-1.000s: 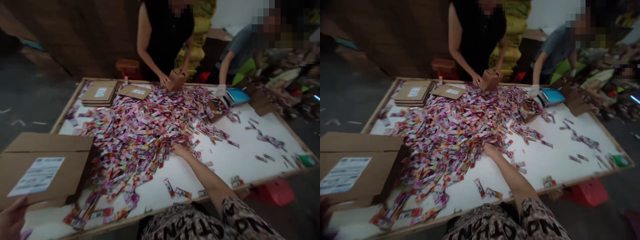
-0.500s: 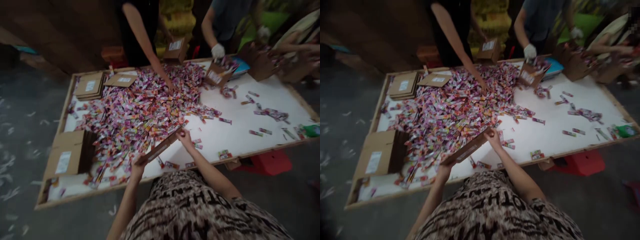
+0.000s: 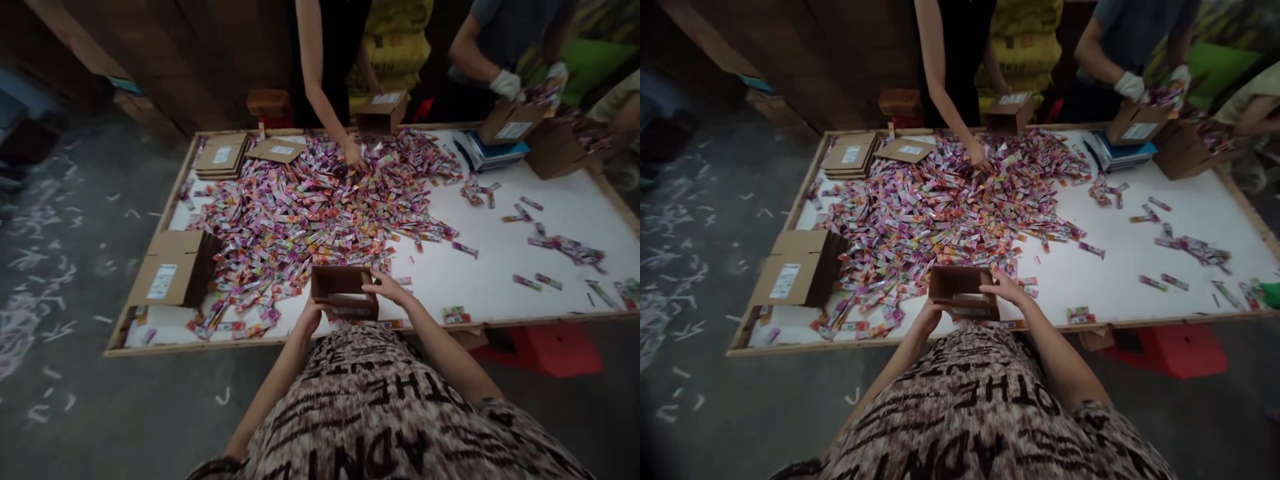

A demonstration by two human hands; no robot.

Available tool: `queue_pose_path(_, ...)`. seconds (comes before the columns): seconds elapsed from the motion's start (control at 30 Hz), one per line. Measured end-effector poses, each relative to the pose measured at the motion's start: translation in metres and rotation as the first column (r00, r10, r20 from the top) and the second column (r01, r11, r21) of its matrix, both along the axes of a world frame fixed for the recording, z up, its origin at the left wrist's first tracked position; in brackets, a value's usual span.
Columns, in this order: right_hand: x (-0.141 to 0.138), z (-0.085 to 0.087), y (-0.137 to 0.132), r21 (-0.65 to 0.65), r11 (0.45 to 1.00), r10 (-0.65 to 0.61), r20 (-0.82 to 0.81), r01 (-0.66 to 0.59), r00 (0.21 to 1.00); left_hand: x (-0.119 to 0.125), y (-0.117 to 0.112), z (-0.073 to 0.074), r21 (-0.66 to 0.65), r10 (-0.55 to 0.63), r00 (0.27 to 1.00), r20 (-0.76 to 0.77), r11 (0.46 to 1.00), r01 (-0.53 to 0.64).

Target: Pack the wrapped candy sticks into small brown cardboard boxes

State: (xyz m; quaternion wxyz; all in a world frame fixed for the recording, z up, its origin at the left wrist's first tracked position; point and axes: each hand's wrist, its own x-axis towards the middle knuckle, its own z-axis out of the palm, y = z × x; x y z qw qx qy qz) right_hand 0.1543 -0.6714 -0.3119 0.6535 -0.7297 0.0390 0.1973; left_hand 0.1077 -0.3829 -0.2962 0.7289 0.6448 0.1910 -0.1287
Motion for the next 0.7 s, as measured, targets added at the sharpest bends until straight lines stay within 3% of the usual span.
queue_pose_path(0.07,-0.010,-0.008,0.006,-0.091,0.995,-0.034,-0.045,0.029,0.998,0.000,-0.003,0.002,0.139,-0.099,0.983,0.153,0.987,0.078)
queue_pose_path(0.17,-0.024,-0.020,0.021,-0.227,0.967,-0.143,-0.106,0.116,0.984,-0.003,0.006,0.010,0.407,-0.304,0.878,0.371,0.902,0.140)
queue_pose_path(0.3,-0.040,-0.024,0.035,-0.355,0.920,-0.167,0.033,0.168,0.985,-0.015,0.029,0.007,0.580,-0.617,0.704,0.352,0.734,0.353)
queue_pose_path(0.37,-0.045,-0.016,0.034,-0.354,0.916,-0.147,0.136,0.187,0.980,-0.018,0.035,0.001,0.610,-0.697,0.649,0.307,0.667,0.428)
queue_pose_path(0.43,-0.051,-0.002,0.031,-0.333,0.917,-0.133,0.269,0.222,0.954,-0.018,0.034,-0.005,0.613,-0.673,0.679,0.294,0.678,0.406)
queue_pose_path(0.57,-0.073,0.022,0.039,-0.389,0.895,0.011,0.508,0.218,0.861,-0.014,0.021,-0.011,0.605,-0.449,0.837,0.313,0.774,0.189)
queue_pose_path(0.63,-0.092,0.025,0.051,-0.486,0.853,0.110,0.529,0.193,0.842,-0.014,0.021,-0.010,0.638,-0.385,0.859,0.337,0.765,0.092)
queue_pose_path(0.7,-0.112,0.021,0.065,-0.578,0.802,0.209,0.510,0.153,0.835,-0.017,0.024,-0.005,0.702,-0.366,0.856,0.365,0.712,0.005)
